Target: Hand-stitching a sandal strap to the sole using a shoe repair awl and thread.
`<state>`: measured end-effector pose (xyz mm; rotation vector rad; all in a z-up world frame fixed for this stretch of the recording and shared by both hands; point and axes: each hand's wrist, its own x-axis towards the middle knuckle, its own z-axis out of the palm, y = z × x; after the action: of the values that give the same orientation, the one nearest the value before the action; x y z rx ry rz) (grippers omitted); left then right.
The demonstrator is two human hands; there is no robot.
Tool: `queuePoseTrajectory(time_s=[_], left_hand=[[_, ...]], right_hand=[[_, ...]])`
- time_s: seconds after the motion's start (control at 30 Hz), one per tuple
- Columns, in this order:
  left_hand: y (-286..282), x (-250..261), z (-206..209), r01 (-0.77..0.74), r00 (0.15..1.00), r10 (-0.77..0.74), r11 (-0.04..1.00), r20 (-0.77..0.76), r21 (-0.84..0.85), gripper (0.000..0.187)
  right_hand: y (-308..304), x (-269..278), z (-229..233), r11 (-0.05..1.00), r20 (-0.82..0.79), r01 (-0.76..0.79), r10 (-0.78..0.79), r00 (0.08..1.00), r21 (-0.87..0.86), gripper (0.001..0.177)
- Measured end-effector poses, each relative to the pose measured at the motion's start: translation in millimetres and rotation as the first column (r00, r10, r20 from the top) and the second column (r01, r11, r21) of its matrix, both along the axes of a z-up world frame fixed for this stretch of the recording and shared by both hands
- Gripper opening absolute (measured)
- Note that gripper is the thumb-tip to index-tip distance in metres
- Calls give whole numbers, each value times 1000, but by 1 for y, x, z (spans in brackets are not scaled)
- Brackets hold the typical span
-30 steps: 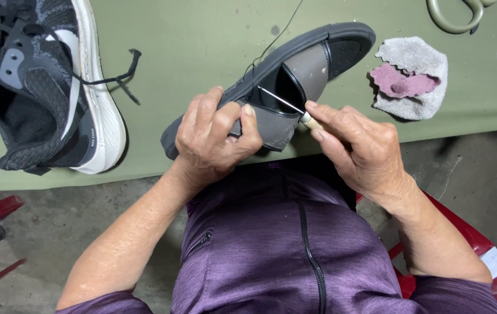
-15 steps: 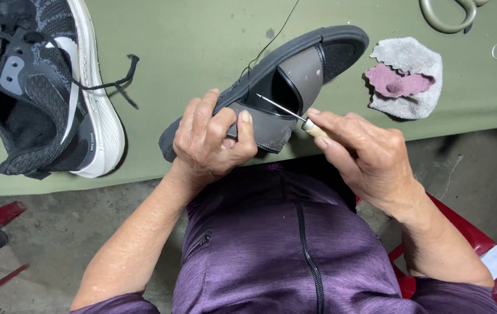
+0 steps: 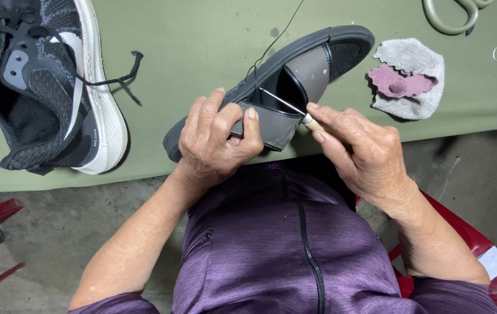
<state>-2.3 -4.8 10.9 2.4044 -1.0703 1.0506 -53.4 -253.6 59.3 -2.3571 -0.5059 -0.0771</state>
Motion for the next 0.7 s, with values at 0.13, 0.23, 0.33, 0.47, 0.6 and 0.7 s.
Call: queuePoseTrajectory(time_s=[0.13,0.23,0.33,0.47,0.6,0.7], left_hand=[[-1,-7,15,-1,975,-10,999,-222,-51,21],[2,-13,22,-147,866,92,986,-492,-74,64],[4,-12,26,-277,811,335,942,-480,191,62],[1,-10,22,-294,831,371,926,-415,238,54],[14,-2,26,-94,770,219,968,-600,233,65],[18,8,46,8,513,149,984,-845,178,102]], right_hand=[[-3,-3,-5,1000,10,-1,1,1000,21,29],[-4,-6,-11,1000,37,8,-8,999,-5,30],[-5,-4,-11,1000,31,5,-4,999,-1,29],[-7,-4,-13,1000,30,3,-3,1000,0,29],[-6,-1,-14,999,118,-10,14,993,-39,27],[-8,-1,-18,997,167,-23,36,985,-77,28]])
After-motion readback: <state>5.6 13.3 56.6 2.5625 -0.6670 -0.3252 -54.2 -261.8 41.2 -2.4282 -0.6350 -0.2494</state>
